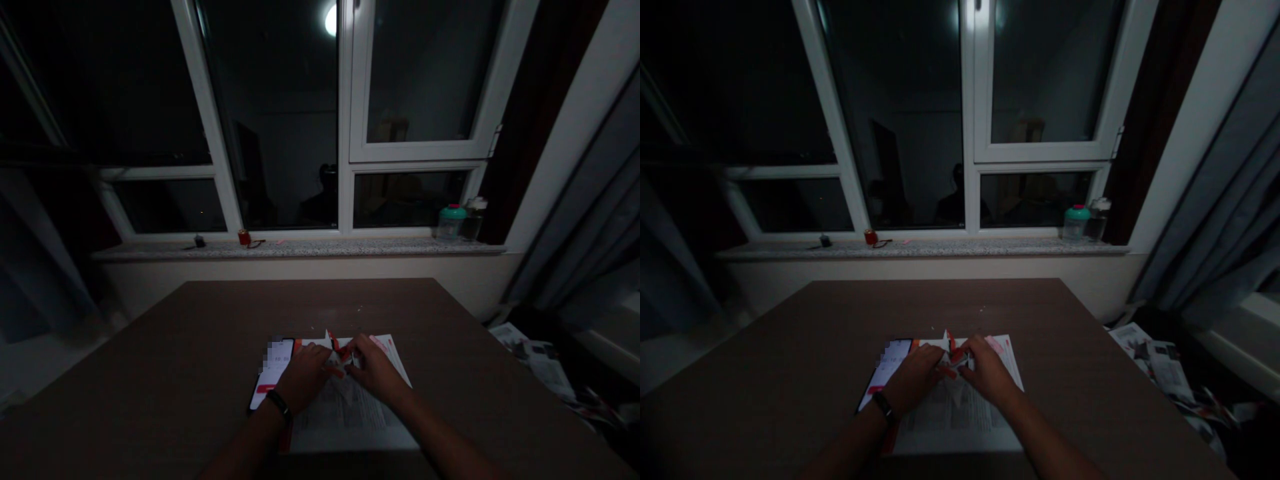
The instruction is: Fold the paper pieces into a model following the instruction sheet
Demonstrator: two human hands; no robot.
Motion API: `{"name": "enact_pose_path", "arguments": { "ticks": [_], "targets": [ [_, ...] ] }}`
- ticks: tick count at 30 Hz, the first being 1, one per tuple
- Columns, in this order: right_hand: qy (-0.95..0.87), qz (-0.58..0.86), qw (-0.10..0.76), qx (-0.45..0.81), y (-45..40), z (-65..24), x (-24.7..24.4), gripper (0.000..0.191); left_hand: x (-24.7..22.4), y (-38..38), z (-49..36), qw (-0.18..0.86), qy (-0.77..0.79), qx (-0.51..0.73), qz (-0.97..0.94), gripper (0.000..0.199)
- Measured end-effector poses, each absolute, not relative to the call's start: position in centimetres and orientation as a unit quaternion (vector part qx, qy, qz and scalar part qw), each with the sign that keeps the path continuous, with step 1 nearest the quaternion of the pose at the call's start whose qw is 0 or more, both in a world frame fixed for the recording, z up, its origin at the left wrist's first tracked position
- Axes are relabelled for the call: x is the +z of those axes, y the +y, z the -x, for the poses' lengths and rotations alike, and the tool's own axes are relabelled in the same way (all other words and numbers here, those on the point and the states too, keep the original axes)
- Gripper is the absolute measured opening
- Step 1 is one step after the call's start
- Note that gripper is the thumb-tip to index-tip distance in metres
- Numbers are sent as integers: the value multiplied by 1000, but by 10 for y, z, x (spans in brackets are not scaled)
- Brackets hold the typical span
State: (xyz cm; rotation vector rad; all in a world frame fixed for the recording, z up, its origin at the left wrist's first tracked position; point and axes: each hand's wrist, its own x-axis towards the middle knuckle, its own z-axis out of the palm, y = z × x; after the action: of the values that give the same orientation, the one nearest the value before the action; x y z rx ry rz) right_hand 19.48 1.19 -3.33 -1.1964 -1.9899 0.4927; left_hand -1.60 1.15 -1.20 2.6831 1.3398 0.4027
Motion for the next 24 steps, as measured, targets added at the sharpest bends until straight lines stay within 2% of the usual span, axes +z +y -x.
{"name": "enact_pose_path", "arguments": {
  "ticks": [6, 11, 16, 21, 24],
  "targets": [
    [-838, 406, 309, 193, 13, -202, -32, 31, -18, 12, 20, 52, 408, 128, -902, 31],
    [-862, 412, 255, 151, 7, -207, -24, 33, -12, 9, 18, 27, 395, 111, -911, 25],
    [-864, 391, 277, 156, 5, -204, -20, 19, -5, 5, 18, 43, 380, 97, -919, 25],
    [-848, 393, 302, 186, 7, -204, -23, 15, -1, 3, 20, 72, 381, 103, -916, 35],
    [-841, 391, 316, 199, 8, -205, -24, 19, -4, 4, 20, 72, 393, 118, -909, 34]
  ]
}}
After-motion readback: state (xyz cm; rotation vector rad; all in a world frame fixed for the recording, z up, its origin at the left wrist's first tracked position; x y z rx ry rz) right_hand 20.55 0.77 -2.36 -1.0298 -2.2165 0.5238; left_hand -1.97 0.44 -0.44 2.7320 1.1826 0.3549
